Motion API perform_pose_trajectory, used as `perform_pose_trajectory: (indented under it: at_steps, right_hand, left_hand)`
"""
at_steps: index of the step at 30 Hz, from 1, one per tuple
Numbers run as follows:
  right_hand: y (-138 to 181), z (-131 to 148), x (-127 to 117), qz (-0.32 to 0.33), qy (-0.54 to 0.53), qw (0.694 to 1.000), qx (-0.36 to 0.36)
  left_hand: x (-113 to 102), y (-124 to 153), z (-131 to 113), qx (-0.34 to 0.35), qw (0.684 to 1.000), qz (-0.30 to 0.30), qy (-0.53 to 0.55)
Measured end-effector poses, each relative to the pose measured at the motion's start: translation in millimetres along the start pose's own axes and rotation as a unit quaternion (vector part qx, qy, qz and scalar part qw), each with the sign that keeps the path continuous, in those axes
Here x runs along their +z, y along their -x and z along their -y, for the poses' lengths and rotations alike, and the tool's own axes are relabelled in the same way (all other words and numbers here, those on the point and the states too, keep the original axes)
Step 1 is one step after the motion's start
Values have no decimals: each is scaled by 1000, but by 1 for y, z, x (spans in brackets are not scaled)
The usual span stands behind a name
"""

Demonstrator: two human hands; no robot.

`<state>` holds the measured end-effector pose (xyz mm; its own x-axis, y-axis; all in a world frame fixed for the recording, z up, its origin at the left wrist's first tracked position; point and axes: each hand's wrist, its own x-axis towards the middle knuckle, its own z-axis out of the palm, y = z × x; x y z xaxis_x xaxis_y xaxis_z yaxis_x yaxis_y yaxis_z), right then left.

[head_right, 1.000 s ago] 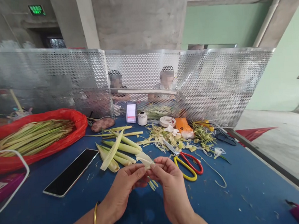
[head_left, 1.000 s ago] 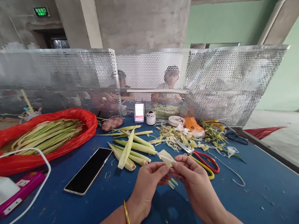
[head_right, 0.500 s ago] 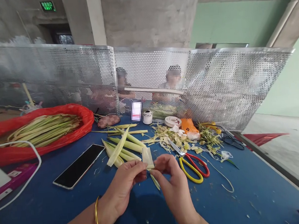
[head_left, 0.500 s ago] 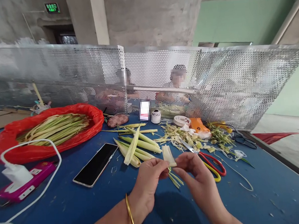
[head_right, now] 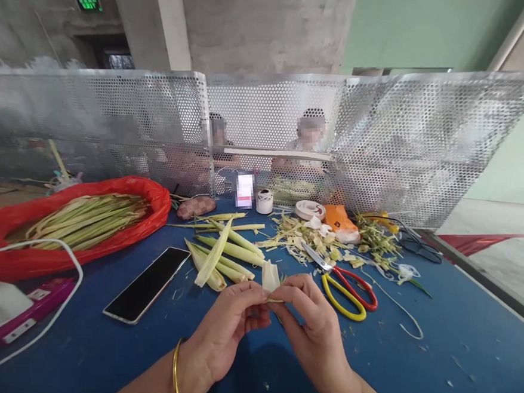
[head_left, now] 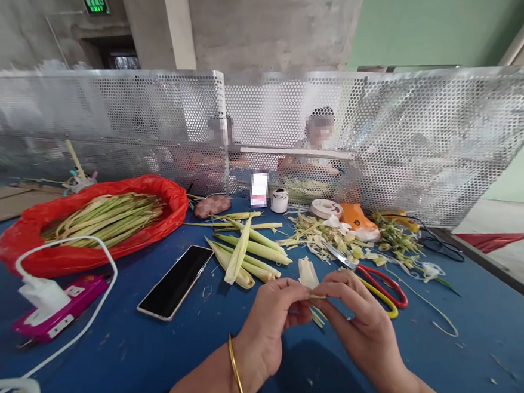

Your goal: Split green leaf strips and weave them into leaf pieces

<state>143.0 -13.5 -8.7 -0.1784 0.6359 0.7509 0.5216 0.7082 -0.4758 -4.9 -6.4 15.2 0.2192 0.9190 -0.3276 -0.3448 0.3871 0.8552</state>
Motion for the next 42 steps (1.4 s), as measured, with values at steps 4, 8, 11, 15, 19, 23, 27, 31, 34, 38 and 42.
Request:
perform_pose_trajectory:
  at_steps: [4,8,11,15,19,23,27,31,34,38,42]
  right_hand:
    - [0,0,-2,-2,-13,1000,1]
    - [-1,0,-1,-9,-26,999,22]
    - [-2,1,0,-16,-47,997,63]
    - [-3,4,2,-25,-84,986,140]
    - [-3,4,4,-33,-151,959,237]
    - [-3,4,7,-24,-249,904,346]
    - [-4,7,8,-63,-320,861,389]
    - [-6,10,8,-79,-360,836,406]
    - [-6,8,8,-74,-355,835,413]
    - [-4,4,10,-80,-277,884,367]
    - [0,3,10,-57,-167,946,272]
  left_hand:
    - [-1,0,1,-22,999,19,24]
    - [0,-1,1,-4,1000,8,1]
    - [0,-2,3,33,999,-7,-20]
    - [0,-3,4,51,999,-7,-13]
    - [2,-3,5,68,997,-11,-32]
    - [3,-2,5,78,995,-27,-51]
    - [4,-2,6,81,995,-23,-62]
    - [3,-3,6,74,994,-6,-75]
    - [3,-4,6,71,993,-10,-91]
    - [1,-6,6,57,995,-18,-75]
    - [1,-6,7,41,997,-33,-53]
